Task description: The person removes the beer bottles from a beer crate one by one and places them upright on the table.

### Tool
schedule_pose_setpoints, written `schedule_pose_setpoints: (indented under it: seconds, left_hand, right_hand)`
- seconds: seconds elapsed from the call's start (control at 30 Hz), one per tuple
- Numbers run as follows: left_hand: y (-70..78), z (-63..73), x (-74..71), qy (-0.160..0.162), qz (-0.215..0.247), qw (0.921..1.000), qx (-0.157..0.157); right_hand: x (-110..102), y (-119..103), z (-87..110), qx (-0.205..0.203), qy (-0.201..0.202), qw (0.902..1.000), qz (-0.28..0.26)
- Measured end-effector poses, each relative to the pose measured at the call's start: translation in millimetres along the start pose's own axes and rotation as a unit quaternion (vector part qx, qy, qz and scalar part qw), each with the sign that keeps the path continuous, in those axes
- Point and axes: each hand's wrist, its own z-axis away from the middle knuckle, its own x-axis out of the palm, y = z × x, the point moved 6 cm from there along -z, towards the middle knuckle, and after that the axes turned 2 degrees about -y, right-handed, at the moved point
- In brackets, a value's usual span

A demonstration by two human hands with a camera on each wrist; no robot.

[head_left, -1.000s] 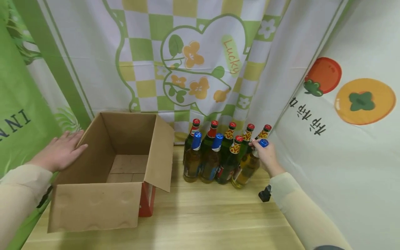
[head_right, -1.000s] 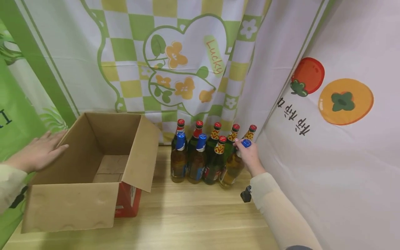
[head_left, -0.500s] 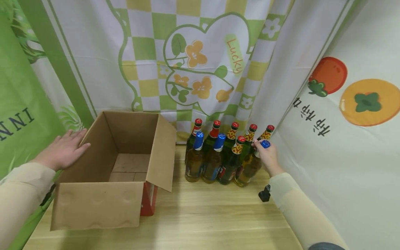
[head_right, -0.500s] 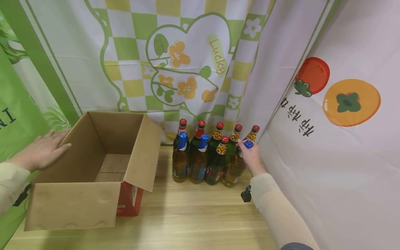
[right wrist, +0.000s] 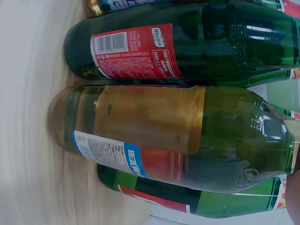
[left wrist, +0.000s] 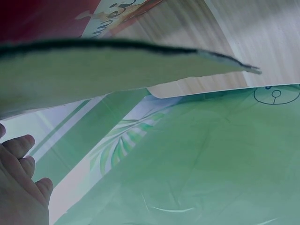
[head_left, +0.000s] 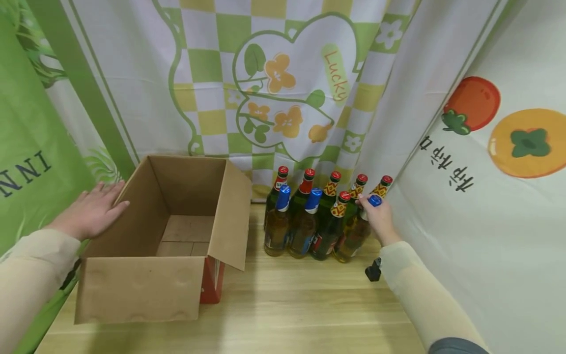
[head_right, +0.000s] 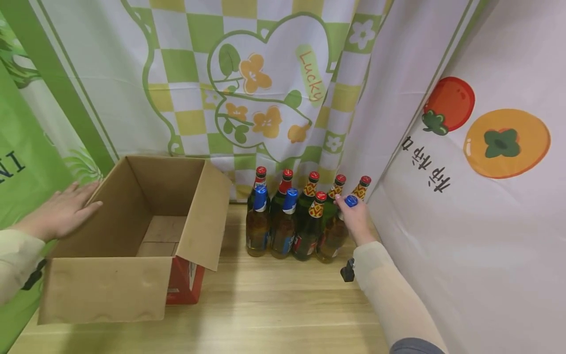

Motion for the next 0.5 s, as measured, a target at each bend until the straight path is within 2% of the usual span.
schedule_pose_setpoints:
  seconds: [0.17, 0.3, 0.37, 0.43, 0.5]
  left_hand:
    - [-3.4, 4.3, -1.1, -0.001, 0.002, 1.0, -0.007]
    - [-3.7, 1.5, -2.7, 0.006, -0.007, 1.0, -0.003]
    - [-2.2, -0.3, -2.8, 0.013, -0.016, 0.9998, 0.0]
    - [0.4, -1.4, -3.3, 0.024, -0.024, 0.9994, 0.007]
    - [4.6, -2.0, -4.4, 0.038, -0.028, 0.9987, 0.02]
  right_hand:
    - [7.1, 1.9, -4.7, -0.007, -0.006, 0.9998, -0.017]
    - [5.7, 0.9, -5.9, -0.03, -0.003, 0.999, -0.034]
    - [3.4, -2.4, -4.2, -0.045, -0.015, 0.9981, -0.04]
    - [-1.6, -10.7, -1.0, -0.068, -0.028, 0.9969, -0.028]
    - [-9.0, -25.5, 3.0, -0.098, -0.042, 0.9941, 0.02]
